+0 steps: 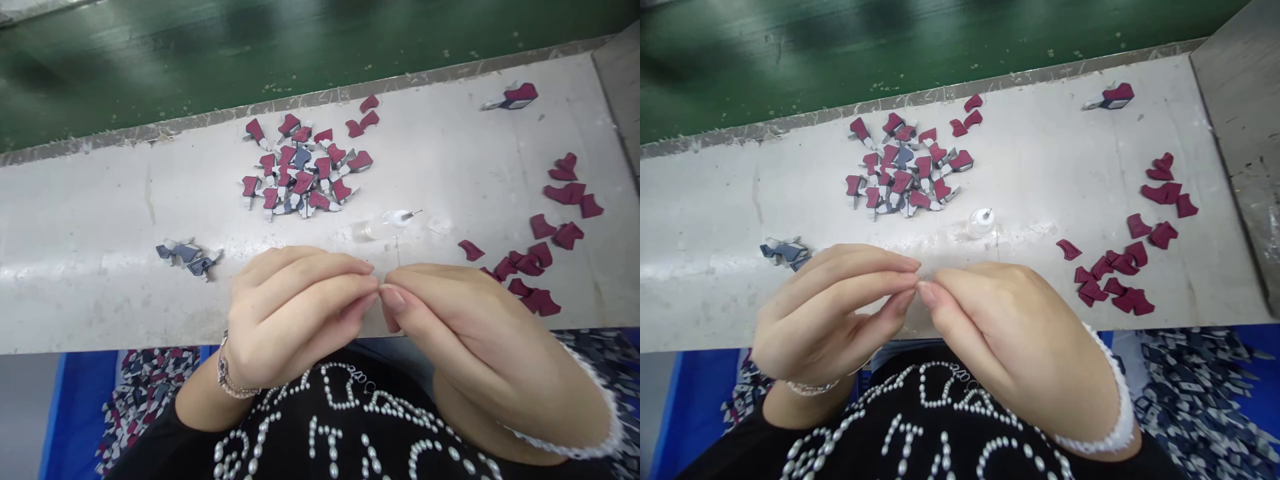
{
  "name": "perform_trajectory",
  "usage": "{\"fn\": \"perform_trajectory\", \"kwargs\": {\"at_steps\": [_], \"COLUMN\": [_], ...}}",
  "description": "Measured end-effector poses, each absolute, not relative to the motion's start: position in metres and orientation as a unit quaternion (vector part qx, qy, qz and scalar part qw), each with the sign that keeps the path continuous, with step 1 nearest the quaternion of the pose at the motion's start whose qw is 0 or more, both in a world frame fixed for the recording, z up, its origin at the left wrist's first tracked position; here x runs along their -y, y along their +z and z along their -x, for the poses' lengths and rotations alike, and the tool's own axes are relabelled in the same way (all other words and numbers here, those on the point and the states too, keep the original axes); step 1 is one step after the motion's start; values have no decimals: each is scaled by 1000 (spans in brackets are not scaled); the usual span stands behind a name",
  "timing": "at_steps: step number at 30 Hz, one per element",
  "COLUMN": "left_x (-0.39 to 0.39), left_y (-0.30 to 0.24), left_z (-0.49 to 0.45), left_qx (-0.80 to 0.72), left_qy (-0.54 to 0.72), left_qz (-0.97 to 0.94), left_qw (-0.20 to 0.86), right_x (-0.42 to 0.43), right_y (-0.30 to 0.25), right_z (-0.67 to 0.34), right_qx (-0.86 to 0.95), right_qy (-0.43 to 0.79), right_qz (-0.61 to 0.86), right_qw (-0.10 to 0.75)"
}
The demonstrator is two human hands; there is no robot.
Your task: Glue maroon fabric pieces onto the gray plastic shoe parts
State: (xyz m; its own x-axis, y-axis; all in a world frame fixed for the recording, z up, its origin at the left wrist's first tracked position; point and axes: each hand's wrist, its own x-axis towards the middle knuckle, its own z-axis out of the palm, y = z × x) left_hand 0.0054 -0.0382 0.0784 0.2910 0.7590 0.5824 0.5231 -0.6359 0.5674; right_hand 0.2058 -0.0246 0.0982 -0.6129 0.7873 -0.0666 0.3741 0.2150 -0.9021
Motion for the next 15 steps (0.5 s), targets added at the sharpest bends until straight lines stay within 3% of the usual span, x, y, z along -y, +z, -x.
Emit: {"fn": "perform_trajectory", "kwargs": {"at_steps": [6, 15], "left_x": [41, 32], "left_y": [77, 73], "left_z": [-7, 10], "left_qx": [-423, -451], "left_qy": [419, 431], "left_qz": [-795, -779], "left_qw": [116, 63], "right_x": [27, 23], "right_y": [98, 98], "right_z": [-204, -211], "right_qx": [776, 755], "right_qy": [439, 505], "right_qz": [403, 376], "right_qw": [208, 184]}}
